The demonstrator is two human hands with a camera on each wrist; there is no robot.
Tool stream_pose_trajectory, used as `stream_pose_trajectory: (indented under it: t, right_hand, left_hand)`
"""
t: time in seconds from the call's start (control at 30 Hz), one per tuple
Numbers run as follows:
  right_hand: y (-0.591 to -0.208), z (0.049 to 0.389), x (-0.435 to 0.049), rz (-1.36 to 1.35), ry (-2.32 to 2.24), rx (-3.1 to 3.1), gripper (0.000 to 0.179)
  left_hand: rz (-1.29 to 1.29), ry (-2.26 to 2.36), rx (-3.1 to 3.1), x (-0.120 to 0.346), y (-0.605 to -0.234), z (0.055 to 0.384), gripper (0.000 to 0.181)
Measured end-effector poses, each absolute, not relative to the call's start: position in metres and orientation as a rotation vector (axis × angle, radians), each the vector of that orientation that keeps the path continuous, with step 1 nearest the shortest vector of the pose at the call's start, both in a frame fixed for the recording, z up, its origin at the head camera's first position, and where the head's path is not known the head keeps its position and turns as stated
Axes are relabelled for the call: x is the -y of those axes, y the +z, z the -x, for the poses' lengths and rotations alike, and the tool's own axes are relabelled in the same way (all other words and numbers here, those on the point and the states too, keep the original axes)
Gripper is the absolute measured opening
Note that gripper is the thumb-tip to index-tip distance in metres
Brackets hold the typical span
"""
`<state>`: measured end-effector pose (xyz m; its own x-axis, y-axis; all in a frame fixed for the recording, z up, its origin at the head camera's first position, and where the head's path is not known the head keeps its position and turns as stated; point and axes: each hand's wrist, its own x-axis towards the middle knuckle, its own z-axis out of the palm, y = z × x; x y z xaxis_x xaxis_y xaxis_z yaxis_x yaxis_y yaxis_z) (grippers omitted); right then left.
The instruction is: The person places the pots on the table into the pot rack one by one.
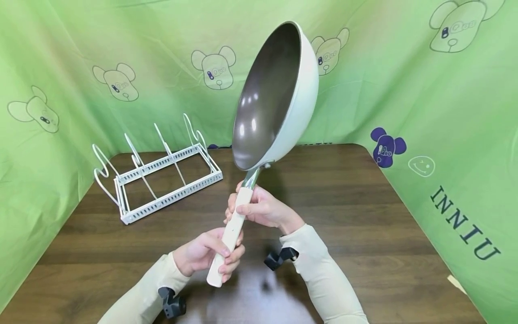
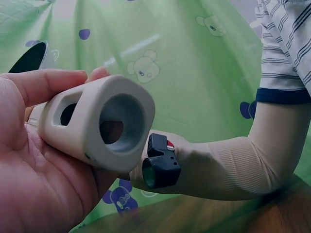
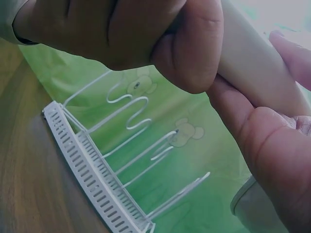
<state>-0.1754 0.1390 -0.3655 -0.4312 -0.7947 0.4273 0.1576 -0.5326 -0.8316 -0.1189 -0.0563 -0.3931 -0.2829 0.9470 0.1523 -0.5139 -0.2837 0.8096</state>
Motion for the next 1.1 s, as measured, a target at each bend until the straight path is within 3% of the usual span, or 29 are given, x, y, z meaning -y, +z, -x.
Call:
stream_pose_trajectory:
  t: [0.23, 1.1]
  right_hand:
    - [-0.370, 0.179, -0.129, 1.194, -1.969, -0.915, 0.028]
    - [-0.368, 0.186, -0.095, 1.232, -1.831, -0.914, 0.030]
  left_hand:
    - [-0.851, 1.716, -0.817, 0.067, -0.400, 0.121, 0.014]
    - [-0.945, 1.723, -0.824, 0.091, -0.408, 0.111, 0.020]
